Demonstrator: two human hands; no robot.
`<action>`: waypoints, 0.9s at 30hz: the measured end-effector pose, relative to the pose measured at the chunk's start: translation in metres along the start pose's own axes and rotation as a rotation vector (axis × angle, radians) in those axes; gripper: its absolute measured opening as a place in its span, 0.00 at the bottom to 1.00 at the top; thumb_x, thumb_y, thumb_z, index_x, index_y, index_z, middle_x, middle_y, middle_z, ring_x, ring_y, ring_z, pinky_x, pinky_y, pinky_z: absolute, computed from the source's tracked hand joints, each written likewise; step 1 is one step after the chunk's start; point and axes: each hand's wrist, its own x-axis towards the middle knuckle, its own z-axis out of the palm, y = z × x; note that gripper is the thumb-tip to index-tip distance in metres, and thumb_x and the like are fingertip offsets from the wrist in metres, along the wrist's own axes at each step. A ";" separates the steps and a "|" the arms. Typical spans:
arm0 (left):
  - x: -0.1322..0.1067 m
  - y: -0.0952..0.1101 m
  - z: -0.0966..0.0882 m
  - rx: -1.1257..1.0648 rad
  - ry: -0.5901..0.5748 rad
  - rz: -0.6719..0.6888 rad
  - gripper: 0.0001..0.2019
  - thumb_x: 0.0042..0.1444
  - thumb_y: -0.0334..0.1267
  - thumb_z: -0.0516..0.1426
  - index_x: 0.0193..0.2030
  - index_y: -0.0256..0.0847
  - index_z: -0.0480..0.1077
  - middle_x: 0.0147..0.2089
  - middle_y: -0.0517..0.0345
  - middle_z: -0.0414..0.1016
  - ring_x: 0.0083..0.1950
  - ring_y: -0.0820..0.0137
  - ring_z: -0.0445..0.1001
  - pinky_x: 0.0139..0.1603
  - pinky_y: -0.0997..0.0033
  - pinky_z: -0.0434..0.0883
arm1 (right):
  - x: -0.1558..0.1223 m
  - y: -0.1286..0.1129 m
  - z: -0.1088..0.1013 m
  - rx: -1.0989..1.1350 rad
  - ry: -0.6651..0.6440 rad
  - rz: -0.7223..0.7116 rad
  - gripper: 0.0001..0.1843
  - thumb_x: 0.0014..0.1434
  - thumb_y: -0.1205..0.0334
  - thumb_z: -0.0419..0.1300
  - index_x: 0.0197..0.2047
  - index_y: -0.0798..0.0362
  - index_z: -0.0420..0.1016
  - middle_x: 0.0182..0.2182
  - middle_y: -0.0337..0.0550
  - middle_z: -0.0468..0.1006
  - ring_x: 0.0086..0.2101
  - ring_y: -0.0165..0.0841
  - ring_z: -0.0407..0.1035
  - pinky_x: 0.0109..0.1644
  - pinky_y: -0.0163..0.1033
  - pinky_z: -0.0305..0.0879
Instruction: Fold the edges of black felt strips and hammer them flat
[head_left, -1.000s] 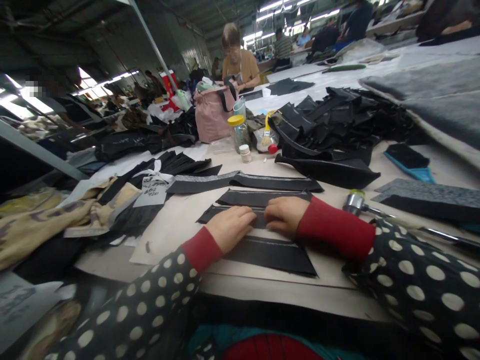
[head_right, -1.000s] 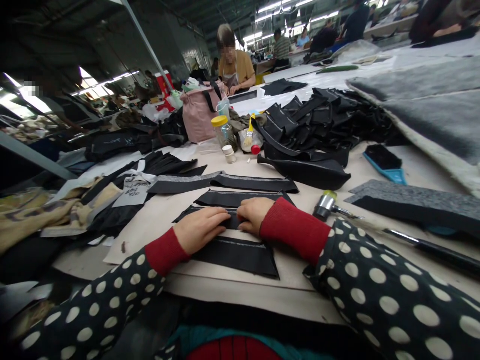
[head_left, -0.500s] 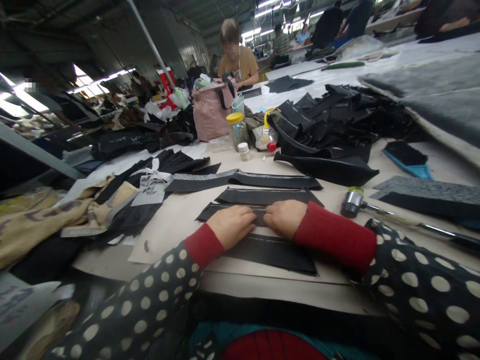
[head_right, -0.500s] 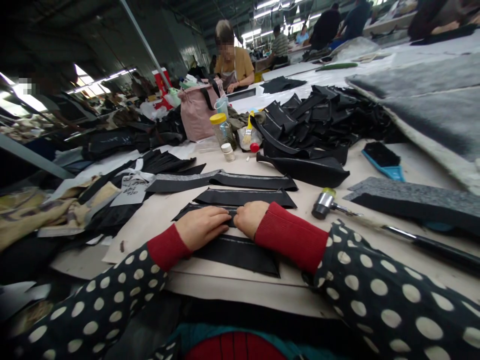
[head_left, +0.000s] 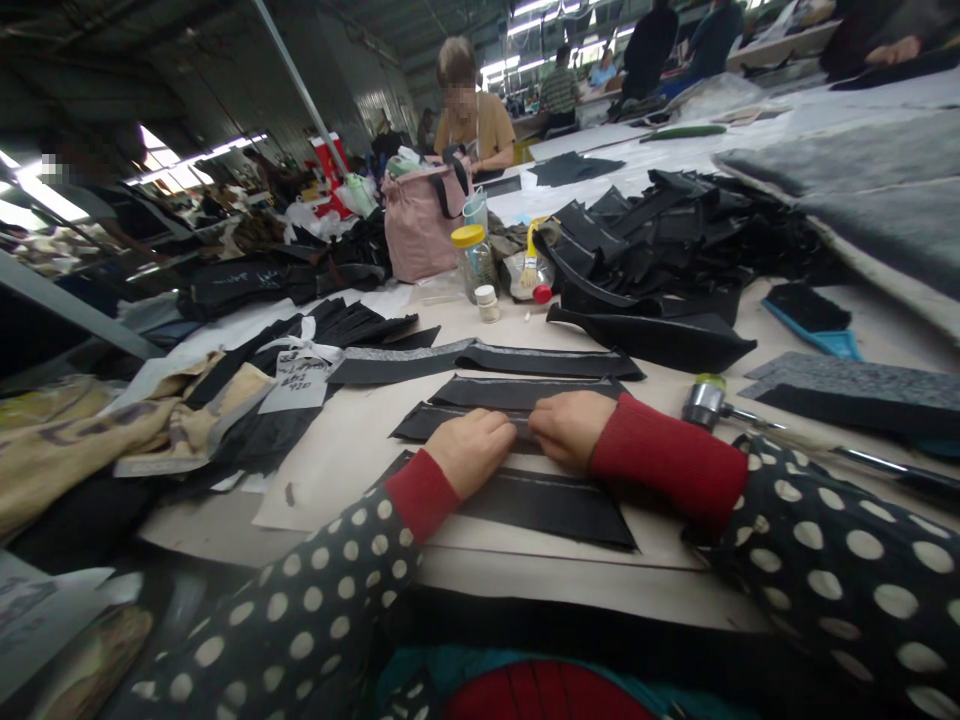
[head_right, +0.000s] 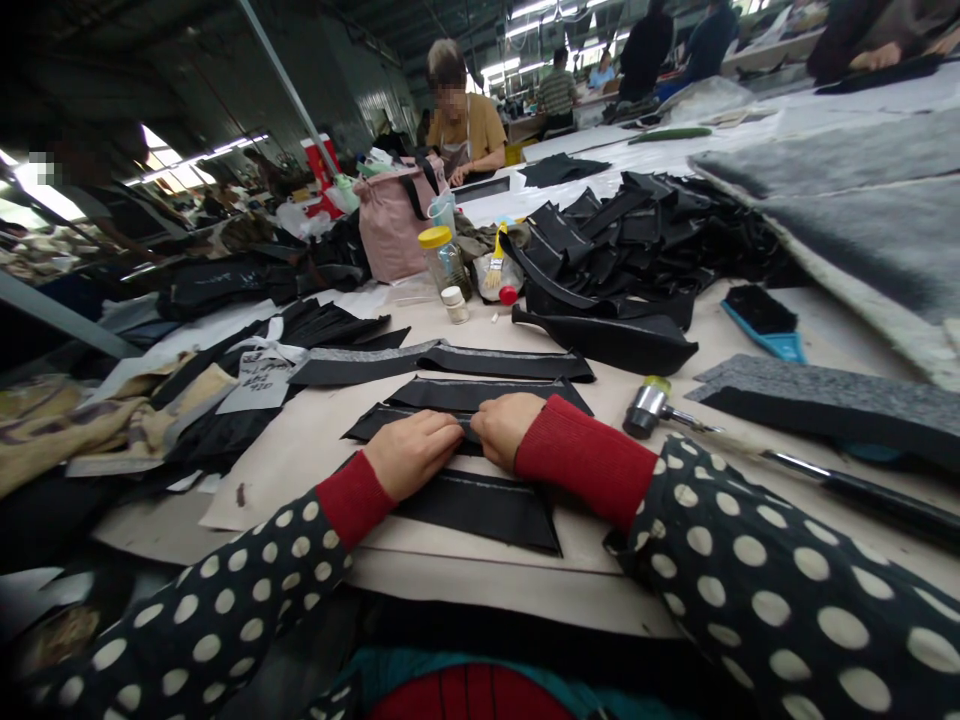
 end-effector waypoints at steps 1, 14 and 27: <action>0.000 0.001 0.002 0.011 0.017 -0.008 0.11 0.58 0.33 0.44 0.36 0.36 0.66 0.37 0.53 0.69 0.41 0.68 0.67 0.40 0.69 0.68 | 0.000 0.001 0.001 0.020 0.017 0.004 0.13 0.56 0.62 0.48 0.34 0.57 0.71 0.33 0.48 0.73 0.33 0.34 0.68 0.35 0.36 0.59; 0.011 -0.003 0.010 -0.159 0.089 -0.085 0.10 0.58 0.37 0.47 0.40 0.40 0.67 0.39 0.55 0.68 0.38 0.69 0.64 0.39 0.70 0.65 | 0.001 -0.002 0.000 0.038 0.052 0.113 0.12 0.55 0.65 0.46 0.36 0.57 0.69 0.34 0.47 0.72 0.33 0.33 0.67 0.31 0.34 0.55; 0.008 -0.001 0.006 -0.209 0.031 -0.092 0.12 0.56 0.35 0.49 0.46 0.40 0.66 0.41 0.54 0.66 0.40 0.68 0.63 0.42 0.67 0.65 | -0.002 0.014 -0.002 0.226 0.076 0.100 0.17 0.59 0.60 0.44 0.37 0.56 0.73 0.34 0.46 0.72 0.35 0.32 0.66 0.37 0.34 0.58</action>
